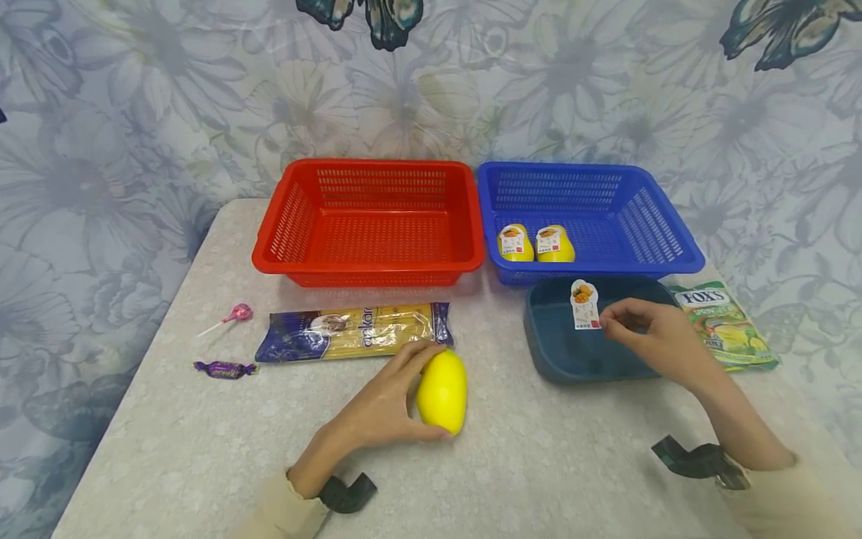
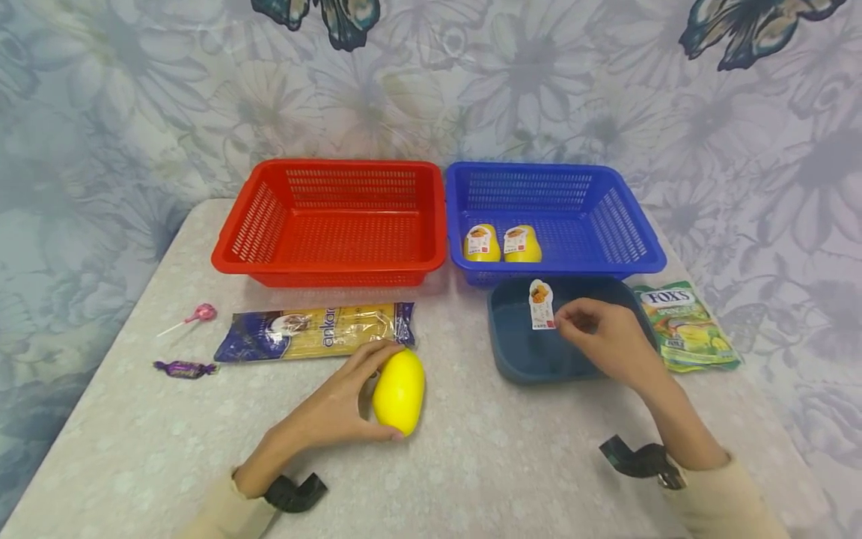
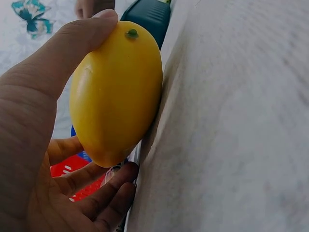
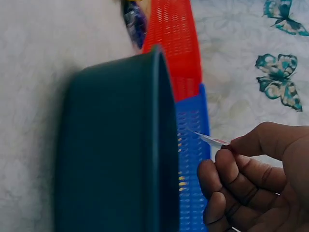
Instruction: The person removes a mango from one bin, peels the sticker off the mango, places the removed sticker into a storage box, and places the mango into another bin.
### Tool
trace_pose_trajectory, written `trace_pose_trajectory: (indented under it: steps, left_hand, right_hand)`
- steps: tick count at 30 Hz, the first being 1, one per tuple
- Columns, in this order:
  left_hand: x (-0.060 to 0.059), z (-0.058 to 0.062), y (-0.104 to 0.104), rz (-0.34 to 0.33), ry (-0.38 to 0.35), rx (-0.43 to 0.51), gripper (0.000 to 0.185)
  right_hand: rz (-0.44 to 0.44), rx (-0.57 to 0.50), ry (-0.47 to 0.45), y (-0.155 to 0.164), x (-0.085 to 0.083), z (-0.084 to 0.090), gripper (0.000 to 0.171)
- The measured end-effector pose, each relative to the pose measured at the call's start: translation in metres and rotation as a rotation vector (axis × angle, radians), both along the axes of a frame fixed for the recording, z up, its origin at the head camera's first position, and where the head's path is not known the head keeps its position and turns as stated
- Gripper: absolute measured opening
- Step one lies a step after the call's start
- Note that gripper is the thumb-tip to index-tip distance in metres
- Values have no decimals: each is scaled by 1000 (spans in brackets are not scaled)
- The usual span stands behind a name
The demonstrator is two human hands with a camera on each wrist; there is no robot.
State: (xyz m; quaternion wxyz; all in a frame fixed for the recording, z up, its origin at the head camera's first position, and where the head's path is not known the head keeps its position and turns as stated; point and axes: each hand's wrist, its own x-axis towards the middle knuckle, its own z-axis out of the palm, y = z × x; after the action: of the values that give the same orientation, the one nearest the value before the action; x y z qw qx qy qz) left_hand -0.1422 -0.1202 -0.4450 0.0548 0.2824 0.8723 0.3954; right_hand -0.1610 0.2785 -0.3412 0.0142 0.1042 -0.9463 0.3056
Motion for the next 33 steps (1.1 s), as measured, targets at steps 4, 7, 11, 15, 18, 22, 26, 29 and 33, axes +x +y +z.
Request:
trace_pose_trajectory:
  steps: [4, 7, 11, 15, 18, 22, 26, 29, 33]
  left_hand:
    - [0, 0, -1, -3, -14, -2, 111]
    - [0, 0, -2, -3, -20, -8, 111]
    - [0, -1, -3, -1, -22, -13, 111]
    - [-1, -1, -3, -3, -22, -11, 111]
    - [-2, -1, -3, -7, -17, -7, 111]
    - [-3, -1, -3, -9, -18, 1, 111]
    - [-2, -1, -3, -4, -32, -5, 111]
    - [-2, -1, -2, 2, -35, -9, 111]
    - [-2, -2, -3, 3, -34, -7, 110]
  right_hand:
    - [37, 32, -25, 6, -8, -11, 16]
    - [40, 54, -62, 9, -12, -18, 19]
    - [21, 62, -95, 9, -15, -22, 24]
    - [-16, 59, -63, 9, -15, -24, 23]
    - [-21, 49, -31, 9, -14, -25, 22]
    - [0, 14, -13, 8, -14, -27, 22]
    - [17, -17, 9, 8, -13, -28, 21]
    - [27, -14, 57, 6, -14, -27, 16]
    - [84, 15, 187, 3, -16, -23, 4]
